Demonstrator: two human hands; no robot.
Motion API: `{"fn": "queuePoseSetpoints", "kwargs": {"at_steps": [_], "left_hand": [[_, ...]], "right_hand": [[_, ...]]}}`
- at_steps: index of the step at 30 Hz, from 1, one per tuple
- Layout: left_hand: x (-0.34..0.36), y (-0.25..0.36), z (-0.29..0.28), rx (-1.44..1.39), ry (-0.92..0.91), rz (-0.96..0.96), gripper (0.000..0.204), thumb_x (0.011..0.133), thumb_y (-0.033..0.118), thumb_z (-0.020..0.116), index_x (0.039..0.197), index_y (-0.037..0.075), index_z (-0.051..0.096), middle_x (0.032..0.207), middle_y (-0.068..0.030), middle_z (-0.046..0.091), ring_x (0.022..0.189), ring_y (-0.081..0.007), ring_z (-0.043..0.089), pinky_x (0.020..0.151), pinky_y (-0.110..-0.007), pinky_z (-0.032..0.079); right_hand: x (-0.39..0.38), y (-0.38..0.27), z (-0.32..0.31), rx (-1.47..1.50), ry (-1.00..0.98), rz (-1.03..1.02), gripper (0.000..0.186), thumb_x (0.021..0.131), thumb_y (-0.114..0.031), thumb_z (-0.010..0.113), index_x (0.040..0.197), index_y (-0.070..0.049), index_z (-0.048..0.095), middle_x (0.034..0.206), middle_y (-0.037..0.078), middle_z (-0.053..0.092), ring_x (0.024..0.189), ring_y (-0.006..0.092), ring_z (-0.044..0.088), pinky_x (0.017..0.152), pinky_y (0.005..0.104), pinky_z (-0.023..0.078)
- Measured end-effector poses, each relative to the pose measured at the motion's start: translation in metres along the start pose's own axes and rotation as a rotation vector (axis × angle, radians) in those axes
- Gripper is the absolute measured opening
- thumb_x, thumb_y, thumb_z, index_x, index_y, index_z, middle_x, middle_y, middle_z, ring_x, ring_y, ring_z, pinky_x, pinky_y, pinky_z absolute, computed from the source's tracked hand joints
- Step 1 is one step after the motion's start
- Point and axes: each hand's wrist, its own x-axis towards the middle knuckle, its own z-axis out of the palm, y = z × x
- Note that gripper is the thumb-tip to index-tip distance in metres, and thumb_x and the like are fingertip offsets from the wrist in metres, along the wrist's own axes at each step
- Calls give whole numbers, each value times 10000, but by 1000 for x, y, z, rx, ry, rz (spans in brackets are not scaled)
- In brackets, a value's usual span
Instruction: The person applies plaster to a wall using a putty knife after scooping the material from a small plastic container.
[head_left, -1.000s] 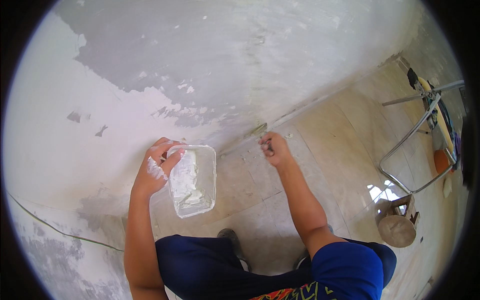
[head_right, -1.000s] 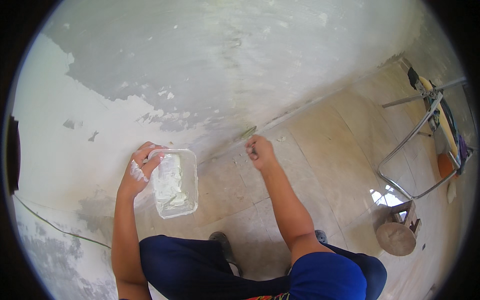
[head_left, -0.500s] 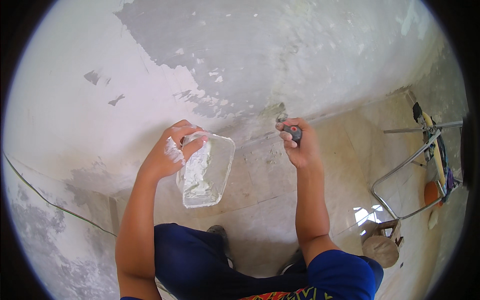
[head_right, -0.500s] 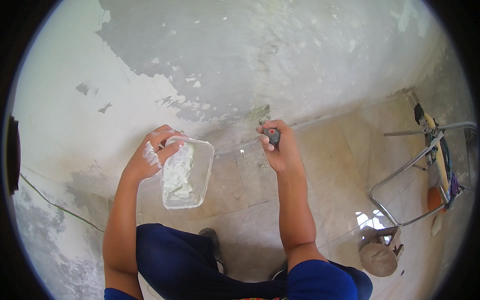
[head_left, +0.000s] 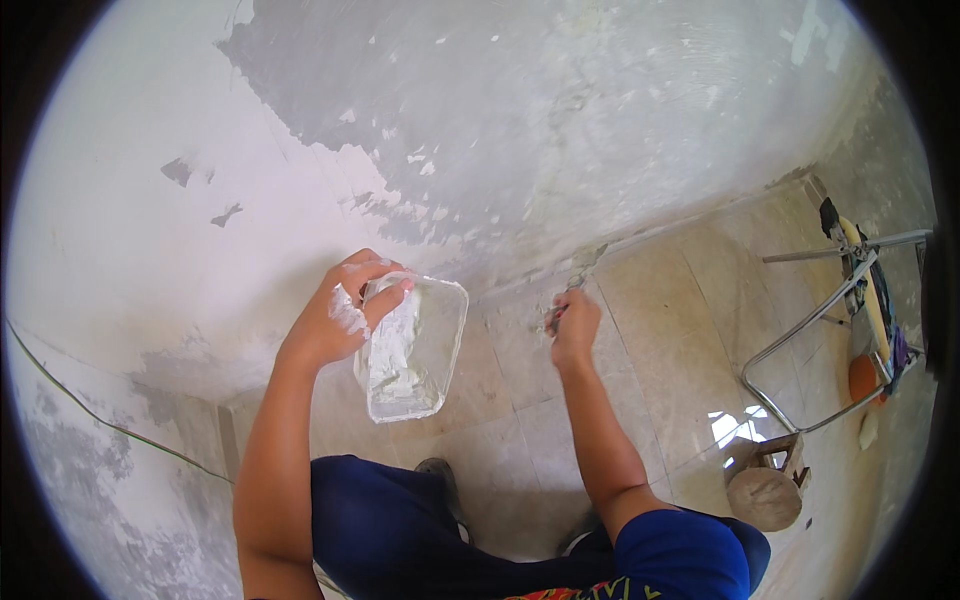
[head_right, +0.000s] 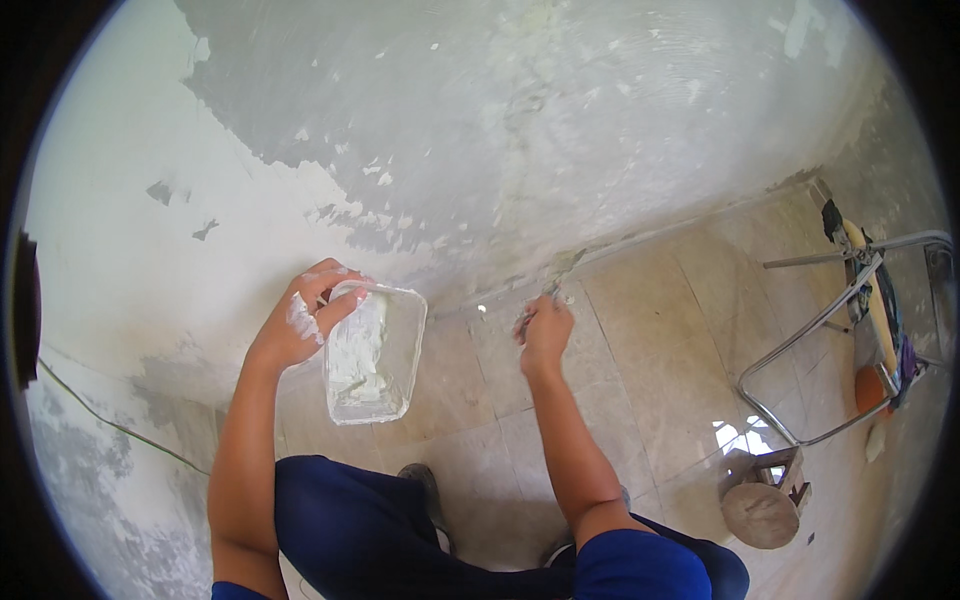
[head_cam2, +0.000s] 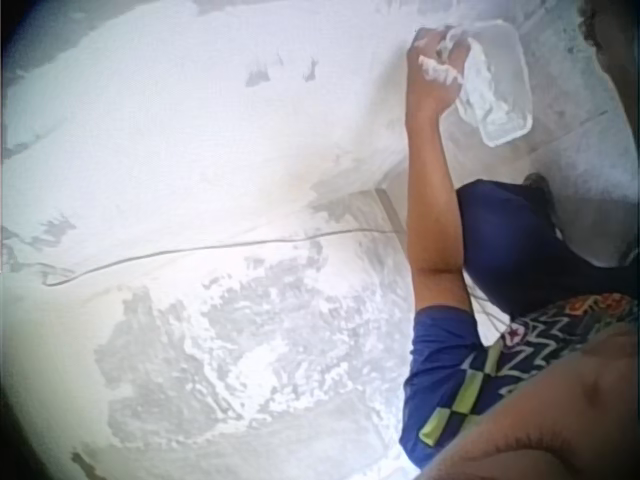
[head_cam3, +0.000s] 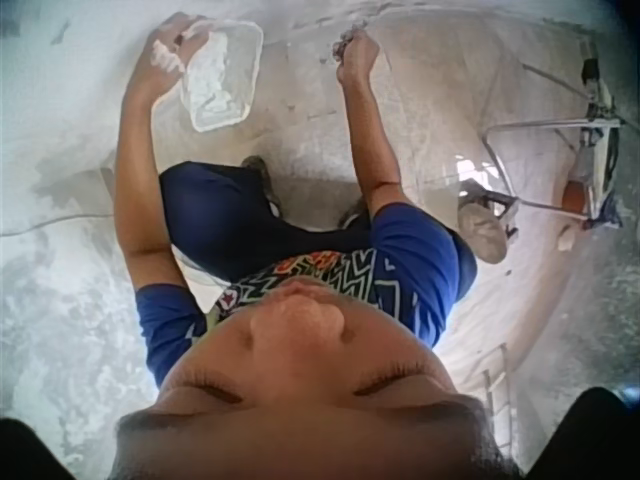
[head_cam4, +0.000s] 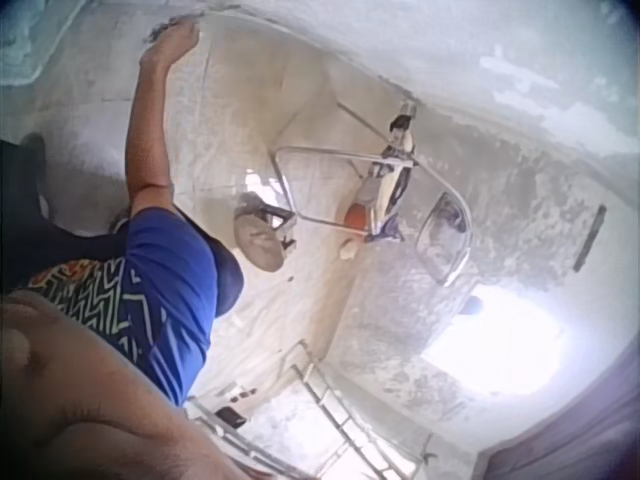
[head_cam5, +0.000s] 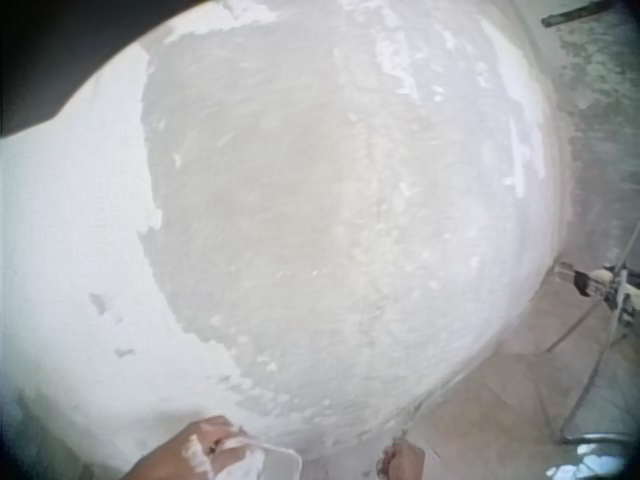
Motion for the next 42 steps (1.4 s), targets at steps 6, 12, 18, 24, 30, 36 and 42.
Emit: {"fn": "queuePoseSetpoints", "kwargs": {"at_steps": [6,12,18,24,30,36,42], "left_hand": [[-2,-4,-2,-57,49,10,351,1048,271,623,1169,-37,740,992,-103,620,878,-209,586,813,-340,475],[-6,5,-10,-4,80,-50,347,1064,253,588,1159,-52,724,993,-88,598,923,-201,574,844,-319,463],[-21,-4,-14,-33,153,4,329,1060,232,579,1124,-59,720,1013,-96,615,953,-214,590,871,-321,465],[-16,-1,-16,-89,111,11,297,1047,186,578,1137,-64,710,1051,-110,633,974,-224,609,882,-313,465],[-10,-14,-10,-51,104,55,312,1049,203,580,1142,-67,705,1033,-106,623,944,-217,592,866,-322,462],[1,2,1,-29,42,46,342,1053,243,591,1150,-63,711,1009,-96,609,897,-204,565,823,-327,457],[6,6,6,-40,28,21,375,1055,285,601,1151,-59,716,1005,-92,606,881,-199,571,815,-332,466]], "right_hand": [[-20,71,26,-229,-12,-531,464,1014,-74,539,1458,53,504,947,32,570,793,113,528,706,271,461],[-24,81,42,-243,-37,-462,536,1086,-128,525,1545,112,385,1360,223,547,1227,296,527,1071,371,409],[-24,82,94,-525,-12,-582,673,1049,-88,516,1570,195,197,1629,374,298,1501,463,364,1244,457,299],[-18,104,132,-906,-202,-551,911,957,-82,589,1503,310,-27,1610,512,93,1502,570,280,1260,480,279],[-55,147,89,-831,-374,-403,939,930,-52,596,1564,217,-41,1575,486,184,1404,541,433,1133,497,446],[-72,133,48,-535,-103,-236,613,956,-64,532,1498,123,313,1228,322,594,916,414,694,762,484,589],[17,44,11,256,-200,355,62,912,-56,553,896,2,542,823,145,585,520,172,507,438,302,439]]}}
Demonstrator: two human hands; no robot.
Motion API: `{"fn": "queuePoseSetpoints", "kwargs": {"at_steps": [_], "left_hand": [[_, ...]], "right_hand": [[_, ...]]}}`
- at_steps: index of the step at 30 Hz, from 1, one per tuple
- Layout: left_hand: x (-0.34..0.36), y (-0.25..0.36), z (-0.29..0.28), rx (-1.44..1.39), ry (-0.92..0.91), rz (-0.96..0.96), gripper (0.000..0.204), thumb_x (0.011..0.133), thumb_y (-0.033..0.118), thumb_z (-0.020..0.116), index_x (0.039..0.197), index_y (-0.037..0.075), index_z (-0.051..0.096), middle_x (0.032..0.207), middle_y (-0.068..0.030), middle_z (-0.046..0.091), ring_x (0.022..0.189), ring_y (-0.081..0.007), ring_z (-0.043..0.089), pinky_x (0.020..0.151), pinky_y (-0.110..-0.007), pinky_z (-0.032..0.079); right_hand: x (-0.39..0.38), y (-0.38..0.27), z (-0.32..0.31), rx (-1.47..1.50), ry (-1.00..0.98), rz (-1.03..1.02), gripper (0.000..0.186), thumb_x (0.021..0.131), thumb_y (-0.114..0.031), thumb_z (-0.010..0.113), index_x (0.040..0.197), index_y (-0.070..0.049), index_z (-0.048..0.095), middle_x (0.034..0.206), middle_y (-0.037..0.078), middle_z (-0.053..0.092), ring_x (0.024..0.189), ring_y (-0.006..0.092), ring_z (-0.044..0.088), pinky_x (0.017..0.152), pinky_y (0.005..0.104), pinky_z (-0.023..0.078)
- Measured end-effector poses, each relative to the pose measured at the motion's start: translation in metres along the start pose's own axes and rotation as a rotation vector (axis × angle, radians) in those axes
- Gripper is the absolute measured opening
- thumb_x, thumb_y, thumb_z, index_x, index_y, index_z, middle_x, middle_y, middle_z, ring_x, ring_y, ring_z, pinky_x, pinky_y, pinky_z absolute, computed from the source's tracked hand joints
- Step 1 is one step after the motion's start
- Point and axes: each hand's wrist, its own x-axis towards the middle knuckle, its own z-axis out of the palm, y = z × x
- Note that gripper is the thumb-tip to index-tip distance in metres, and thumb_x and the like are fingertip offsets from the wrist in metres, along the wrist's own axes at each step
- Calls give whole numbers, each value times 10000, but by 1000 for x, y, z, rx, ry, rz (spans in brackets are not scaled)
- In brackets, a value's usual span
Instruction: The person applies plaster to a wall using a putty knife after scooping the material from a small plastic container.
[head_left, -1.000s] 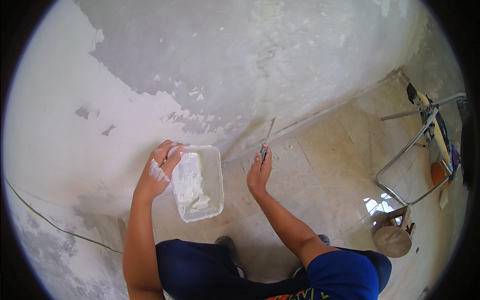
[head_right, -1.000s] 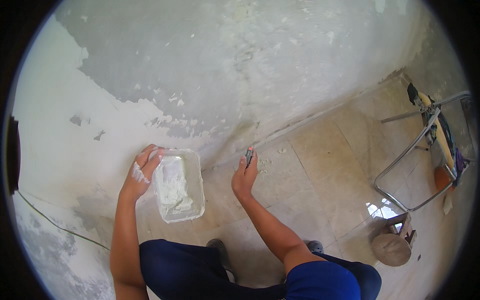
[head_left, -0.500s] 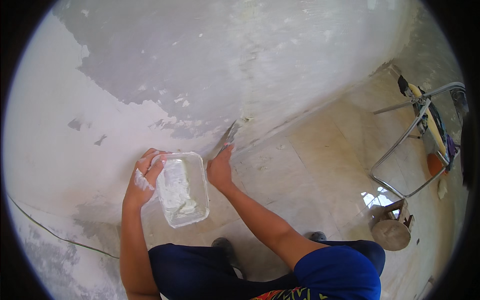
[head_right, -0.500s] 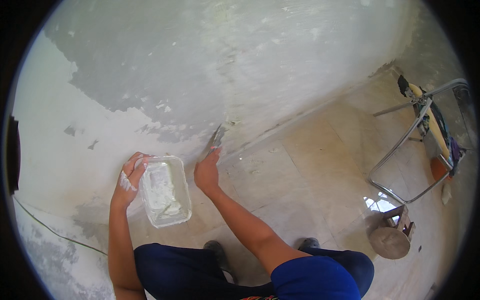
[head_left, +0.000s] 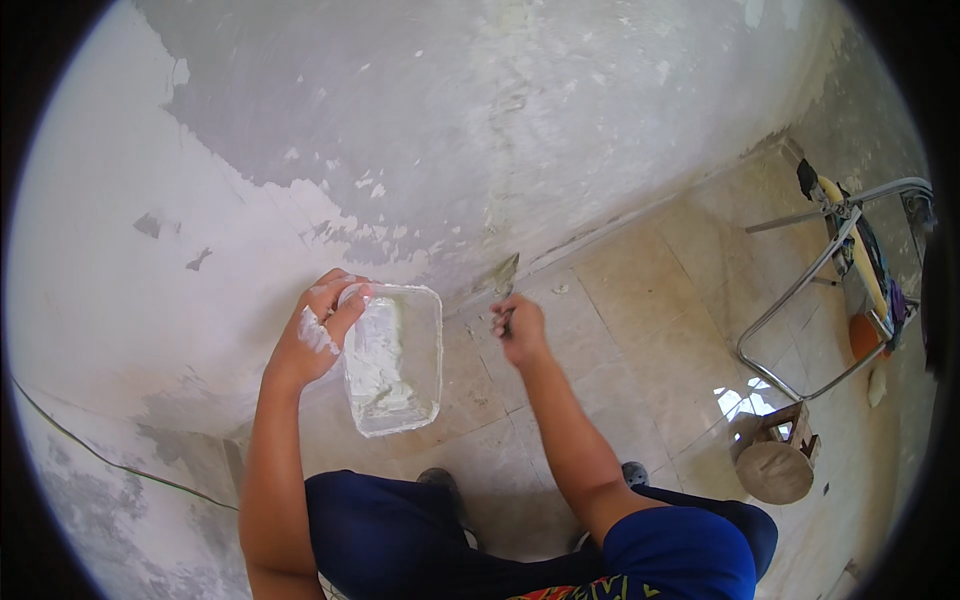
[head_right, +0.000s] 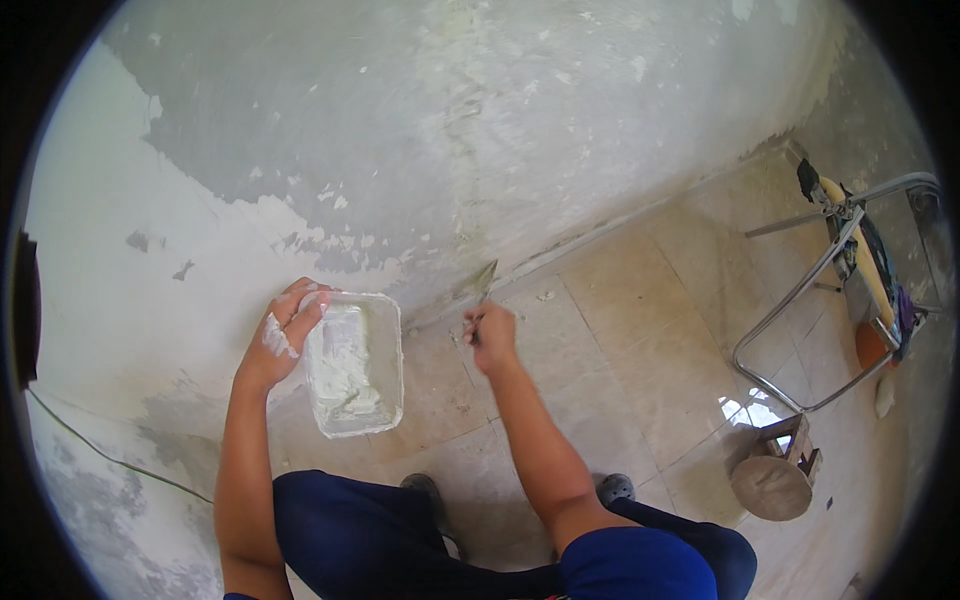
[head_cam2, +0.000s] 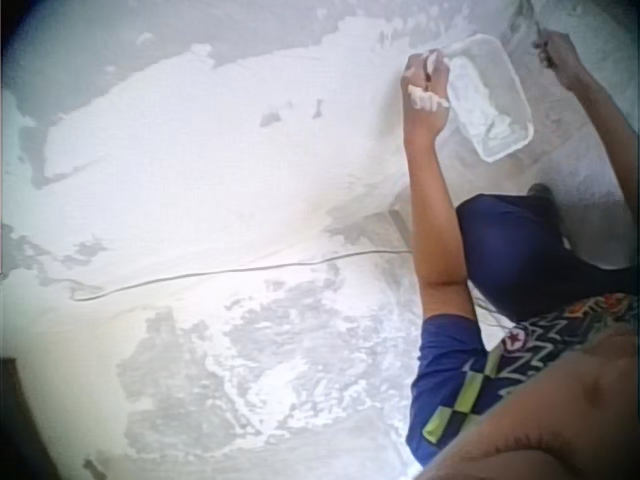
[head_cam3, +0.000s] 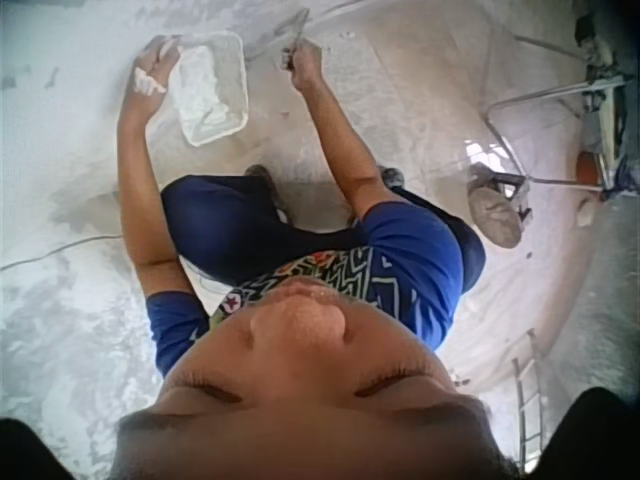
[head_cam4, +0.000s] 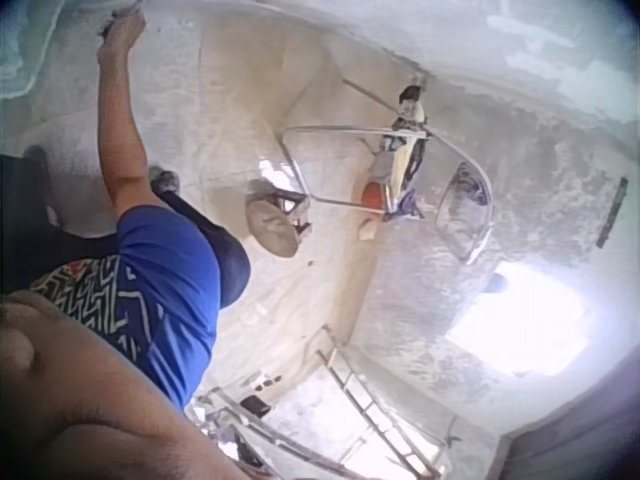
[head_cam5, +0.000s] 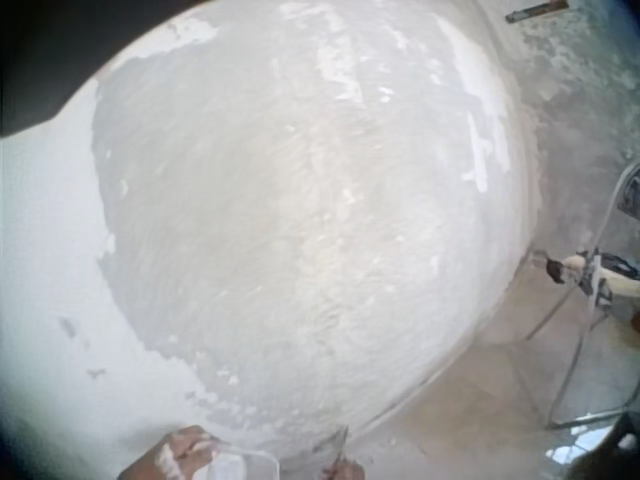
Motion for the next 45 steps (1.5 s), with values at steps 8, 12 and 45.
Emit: {"fn": "queuePoseSetpoints", "kwargs": {"at_steps": [8,12,45], "left_hand": [[-2,-5,-1,-13,-15,2,366,1053,276,616,1166,-57,720,1028,-96,628,885,-200,593,827,-335,477],[-3,-4,-2,8,-13,3,364,1057,278,617,1149,-59,717,1036,-97,634,876,-199,597,828,-334,479],[4,5,-2,-19,0,-29,378,1071,290,599,1198,-44,724,1078,-90,627,967,-204,596,835,-323,486]], "right_hand": [[-64,-150,67,357,-388,313,120,920,-74,556,858,-23,465,870,125,569,571,97,510,396,189,427],[-114,-176,93,358,-541,189,110,938,-75,545,920,-4,463,891,120,554,563,82,493,379,192,424],[-44,106,-10,-1039,-46,-877,783,927,35,541,1602,154,164,1544,404,400,1433,525,444,1202,486,360]]}}
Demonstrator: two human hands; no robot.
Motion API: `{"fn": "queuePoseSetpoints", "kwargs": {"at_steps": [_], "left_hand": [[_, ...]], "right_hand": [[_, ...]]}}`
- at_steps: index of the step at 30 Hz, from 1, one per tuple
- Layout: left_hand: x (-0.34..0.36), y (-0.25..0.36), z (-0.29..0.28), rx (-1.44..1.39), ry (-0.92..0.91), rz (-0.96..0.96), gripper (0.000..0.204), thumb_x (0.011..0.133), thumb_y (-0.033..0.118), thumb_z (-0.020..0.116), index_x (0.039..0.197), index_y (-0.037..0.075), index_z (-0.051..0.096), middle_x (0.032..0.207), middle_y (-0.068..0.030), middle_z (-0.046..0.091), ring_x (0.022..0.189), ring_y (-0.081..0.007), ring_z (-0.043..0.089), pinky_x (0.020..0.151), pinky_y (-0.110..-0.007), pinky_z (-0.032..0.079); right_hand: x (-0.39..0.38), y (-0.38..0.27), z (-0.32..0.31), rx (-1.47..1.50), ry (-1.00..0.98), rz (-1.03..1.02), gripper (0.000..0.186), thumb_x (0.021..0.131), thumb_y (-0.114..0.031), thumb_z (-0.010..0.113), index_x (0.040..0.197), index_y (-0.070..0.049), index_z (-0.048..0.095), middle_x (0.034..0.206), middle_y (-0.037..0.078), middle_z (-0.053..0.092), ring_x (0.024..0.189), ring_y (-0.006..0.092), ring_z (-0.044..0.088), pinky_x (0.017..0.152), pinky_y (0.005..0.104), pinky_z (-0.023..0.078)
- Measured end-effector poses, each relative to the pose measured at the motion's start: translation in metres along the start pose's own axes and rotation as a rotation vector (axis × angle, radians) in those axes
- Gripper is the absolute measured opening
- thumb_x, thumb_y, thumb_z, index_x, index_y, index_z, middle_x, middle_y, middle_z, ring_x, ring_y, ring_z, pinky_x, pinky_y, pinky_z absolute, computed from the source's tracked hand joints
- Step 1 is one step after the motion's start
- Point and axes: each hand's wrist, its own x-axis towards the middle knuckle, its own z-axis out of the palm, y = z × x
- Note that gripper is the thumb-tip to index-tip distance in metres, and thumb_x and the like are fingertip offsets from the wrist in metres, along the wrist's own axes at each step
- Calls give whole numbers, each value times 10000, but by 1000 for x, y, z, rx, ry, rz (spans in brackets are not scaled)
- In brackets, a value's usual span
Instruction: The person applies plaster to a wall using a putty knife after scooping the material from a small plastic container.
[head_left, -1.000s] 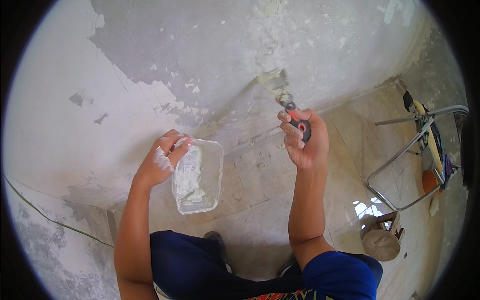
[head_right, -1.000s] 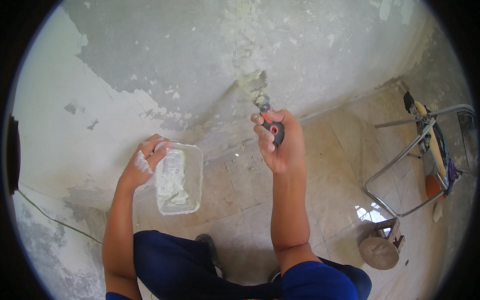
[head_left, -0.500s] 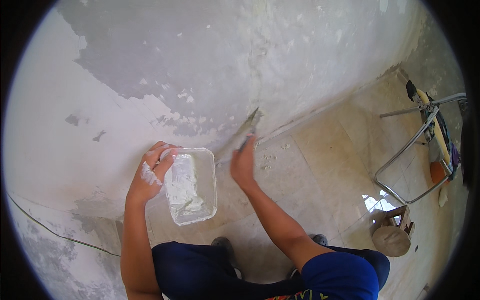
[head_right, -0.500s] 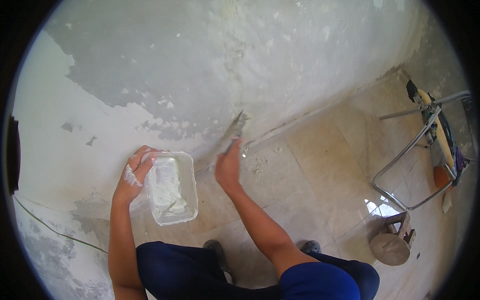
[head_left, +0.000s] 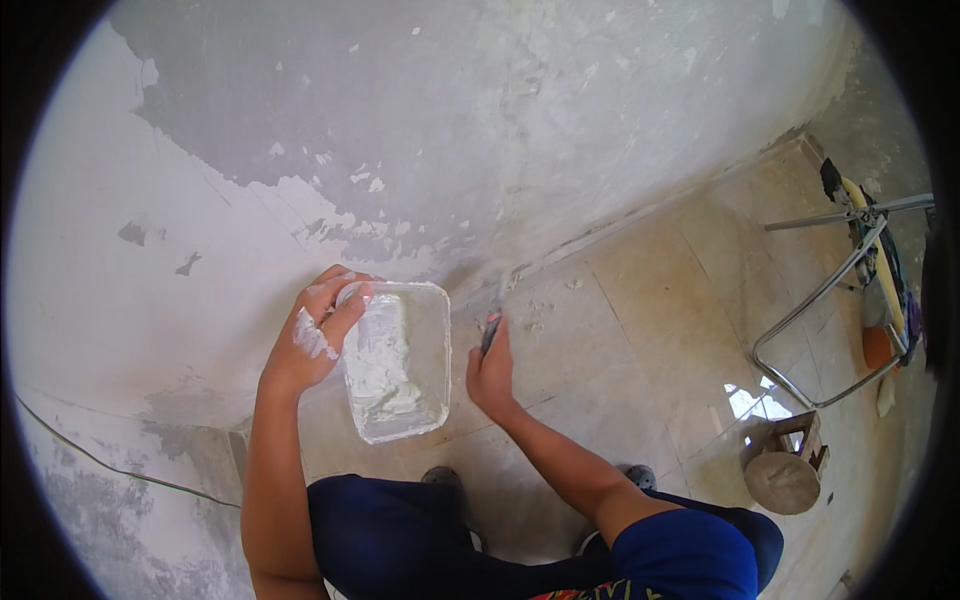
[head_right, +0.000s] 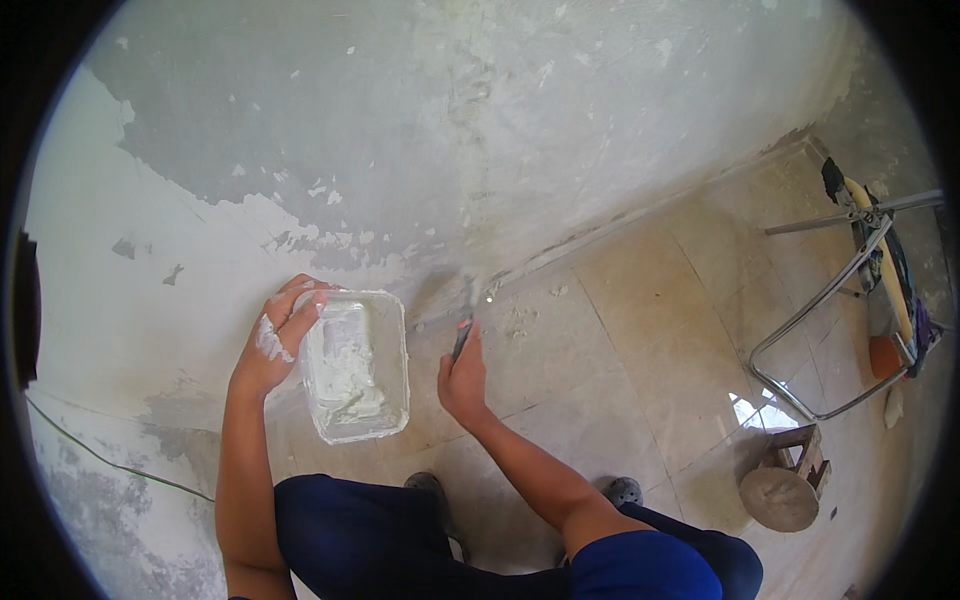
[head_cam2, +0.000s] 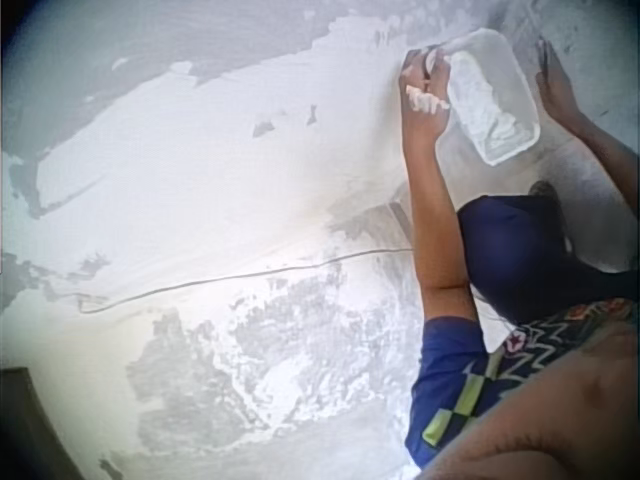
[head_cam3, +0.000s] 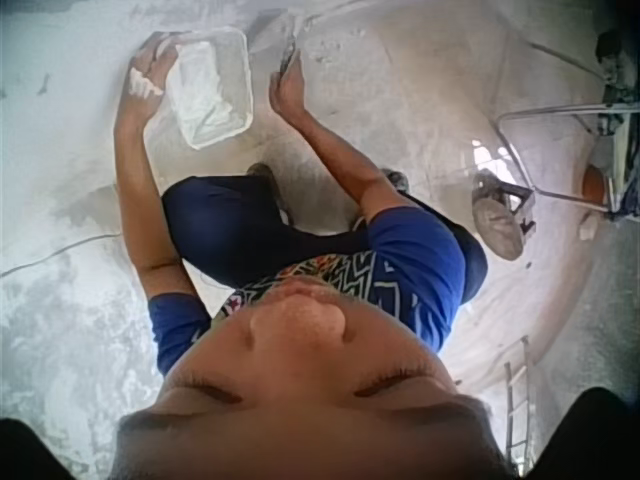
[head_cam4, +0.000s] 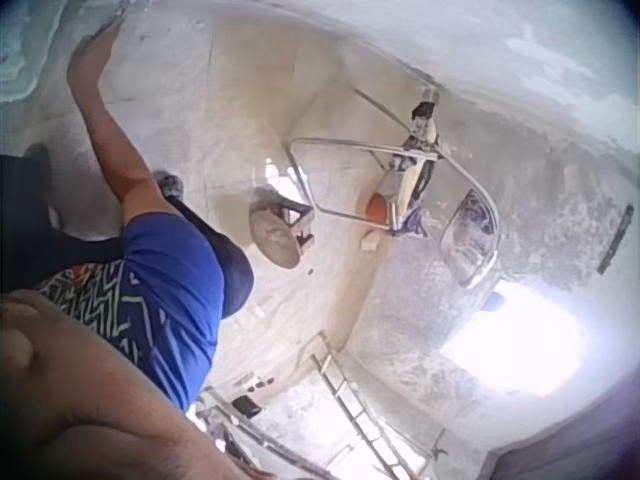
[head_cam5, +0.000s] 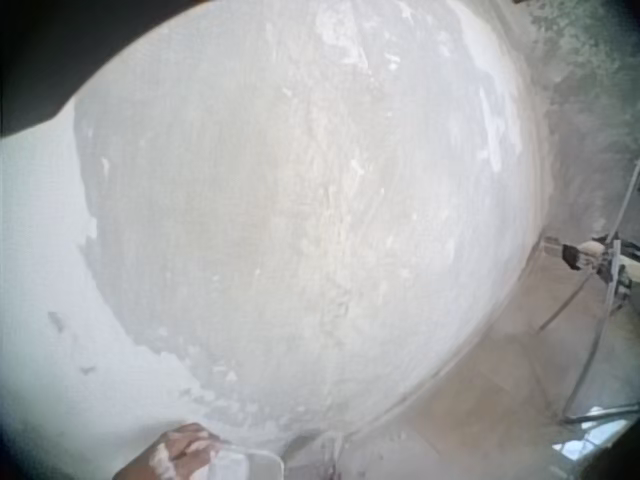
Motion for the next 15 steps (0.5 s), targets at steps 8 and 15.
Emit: {"fn": "queuePoseSetpoints", "kwargs": {"at_steps": [8,15], "left_hand": [[-7,-10,-4,13,-1,16,363,1072,282,605,1203,-31,734,1052,-79,619,921,-189,584,809,-312,479],[-9,-10,-4,63,41,18,349,1068,264,611,1198,-36,733,1045,-86,626,911,-191,591,802,-319,489]], "right_hand": [[96,-43,-16,-131,136,-57,891,920,-14,589,1624,125,62,1546,375,394,1335,570,493,1098,537,450],[15,-31,21,-163,-298,132,934,915,-60,619,1636,73,42,1534,377,379,1176,539,604,954,591,525]]}}
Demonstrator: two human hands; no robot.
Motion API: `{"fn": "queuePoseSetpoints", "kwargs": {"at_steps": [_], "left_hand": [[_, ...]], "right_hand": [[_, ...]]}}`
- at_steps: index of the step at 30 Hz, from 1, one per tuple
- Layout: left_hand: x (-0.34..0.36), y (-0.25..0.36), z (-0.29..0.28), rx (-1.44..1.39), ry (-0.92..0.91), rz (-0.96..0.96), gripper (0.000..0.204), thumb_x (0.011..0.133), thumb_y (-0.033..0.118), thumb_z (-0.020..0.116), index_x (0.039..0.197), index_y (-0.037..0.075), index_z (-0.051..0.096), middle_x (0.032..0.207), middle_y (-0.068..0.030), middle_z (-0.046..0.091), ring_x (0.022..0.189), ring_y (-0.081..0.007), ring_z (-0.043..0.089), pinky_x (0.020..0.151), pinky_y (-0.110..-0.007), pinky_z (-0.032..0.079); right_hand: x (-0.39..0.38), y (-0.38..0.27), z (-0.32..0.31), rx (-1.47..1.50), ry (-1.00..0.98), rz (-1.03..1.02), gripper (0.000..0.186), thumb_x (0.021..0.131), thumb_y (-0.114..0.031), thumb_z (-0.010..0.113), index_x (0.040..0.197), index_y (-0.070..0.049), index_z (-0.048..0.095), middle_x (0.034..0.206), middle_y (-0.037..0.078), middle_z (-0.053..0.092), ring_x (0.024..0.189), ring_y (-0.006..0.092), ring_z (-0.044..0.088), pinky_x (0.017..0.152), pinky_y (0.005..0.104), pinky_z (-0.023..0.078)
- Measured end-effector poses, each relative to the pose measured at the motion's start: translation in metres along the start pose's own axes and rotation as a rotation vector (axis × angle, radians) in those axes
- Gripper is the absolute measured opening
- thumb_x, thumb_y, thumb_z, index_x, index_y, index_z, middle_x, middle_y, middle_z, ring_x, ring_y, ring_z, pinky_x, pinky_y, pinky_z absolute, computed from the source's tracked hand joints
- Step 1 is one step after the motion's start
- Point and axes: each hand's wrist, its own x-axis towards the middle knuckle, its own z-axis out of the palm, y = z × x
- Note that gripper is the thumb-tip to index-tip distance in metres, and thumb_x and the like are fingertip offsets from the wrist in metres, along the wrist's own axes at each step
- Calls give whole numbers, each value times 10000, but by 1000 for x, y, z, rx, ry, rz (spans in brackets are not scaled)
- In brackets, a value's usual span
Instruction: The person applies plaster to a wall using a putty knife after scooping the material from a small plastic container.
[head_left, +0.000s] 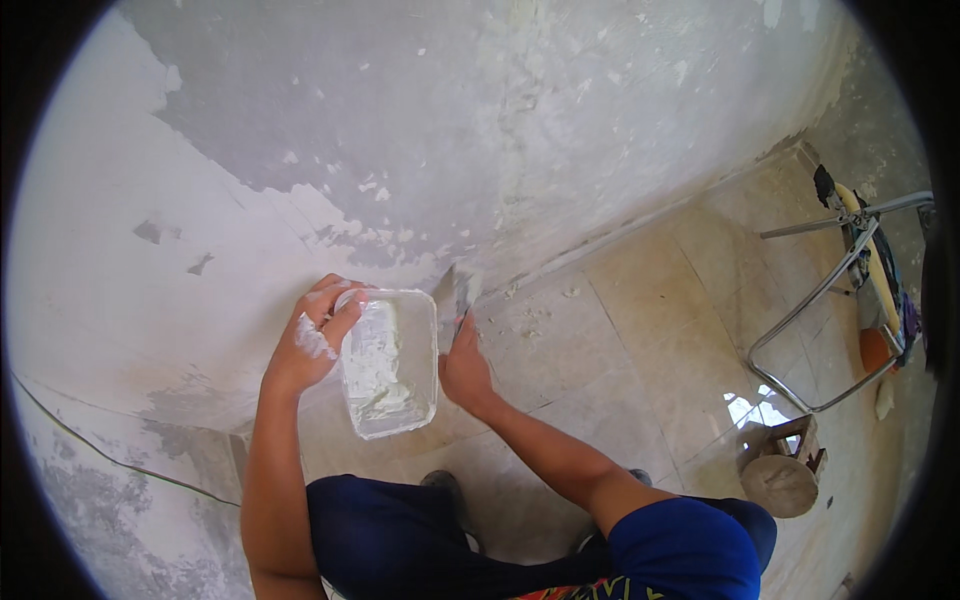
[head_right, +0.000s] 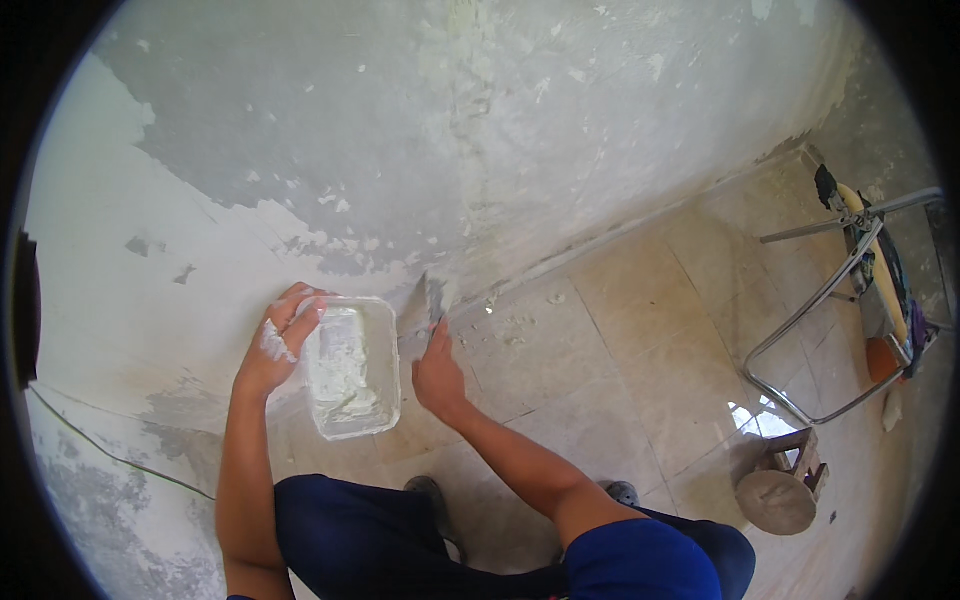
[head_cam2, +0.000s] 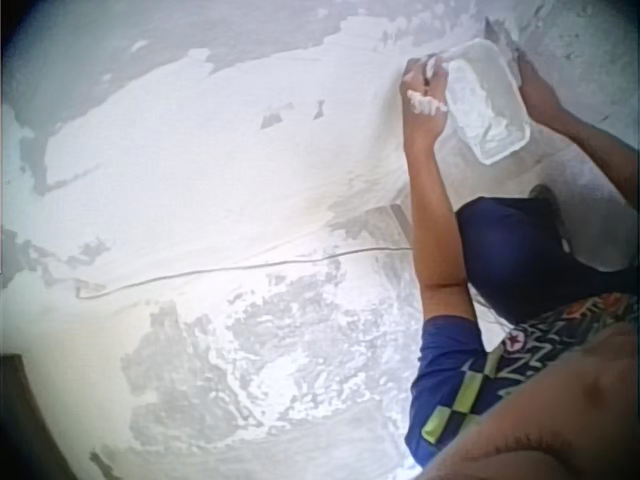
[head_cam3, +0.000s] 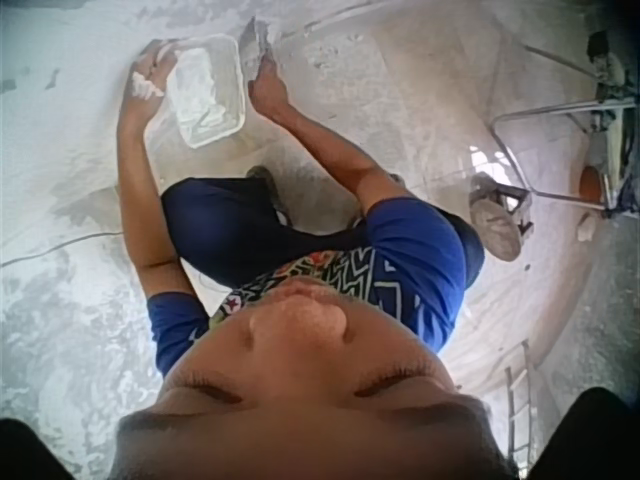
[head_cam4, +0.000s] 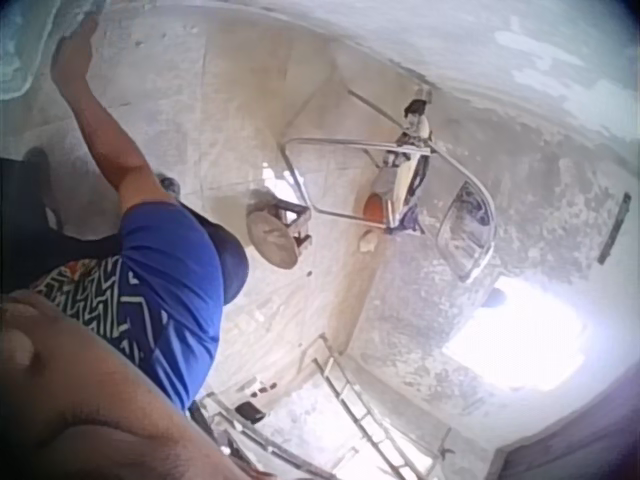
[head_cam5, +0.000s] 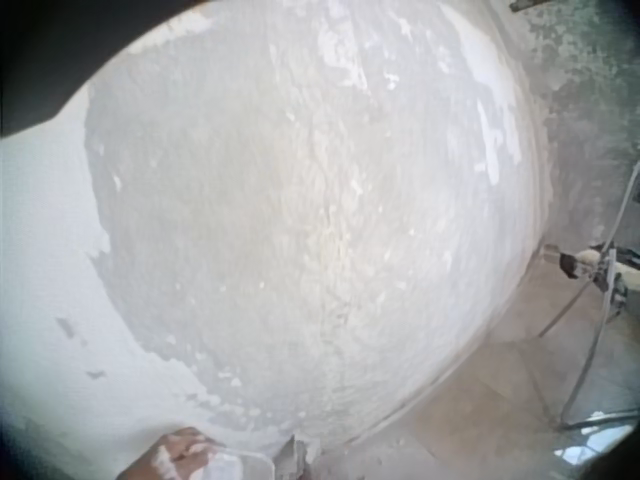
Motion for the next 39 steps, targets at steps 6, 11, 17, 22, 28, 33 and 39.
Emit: {"fn": "queuePoseSetpoints", "kwargs": {"at_steps": [6,11,17,22,28,33,39], "left_hand": [[-1,4,2,-4,5,-4,349,1071,274,611,1203,-22,739,1082,-86,632,920,-197,598,803,-331,503],[-6,4,0,-35,58,22,335,1075,268,611,1198,-12,747,1095,-86,636,933,-205,609,801,-335,509],[-12,-2,-8,-19,108,34,330,1073,257,614,1184,-23,748,1099,-98,644,928,-209,616,797,-331,513],[-9,-1,-6,-33,175,103,295,1053,229,638,1167,-17,754,1086,-102,649,898,-196,609,760,-318,490],[1,11,1,-35,376,179,242,1007,226,706,1136,36,779,1085,-95,648,867,-179,594,705,-317,448],[5,12,6,-168,485,241,254,1027,249,696,1176,60,779,1116,-79,638,872,-157,593,650,-300,439],[5,5,1,-298,506,344,318,1058,271,650,1236,31,757,1242,-81,570,961,-152,626,680,-266,505]], "right_hand": [[-44,19,0,125,32,-66,790,904,-17,594,1589,103,218,1449,390,472,1237,557,569,1057,566,466],[11,22,-45,360,453,-124,697,929,34,542,1573,96,284,1419,342,544,1271,482,578,1115,473,435],[67,-31,-113,63,561,-304,786,926,24,581,1627,79,229,1401,321,520,1246,491,561,1068,474,455],[37,-21,-70,-15,205,-193,871,939,-12,601,1656,68,113,1425,362,488,1251,540,544,1085,488,456],[-8,-18,-84,-187,-212,-188,820,929,-22,614,1633,64,203,1372,359,539,1243,532,569,1042,517,486],[26,-57,-196,-185,-383,-156,600,959,16,600,1533,-88,461,891,133,618,812,231,593,815,357,513],[12,-156,-275,-15,-169,-311,531,985,-21,619,1504,-30,506,941,76,657,829,156,594,766,319,515]]}}
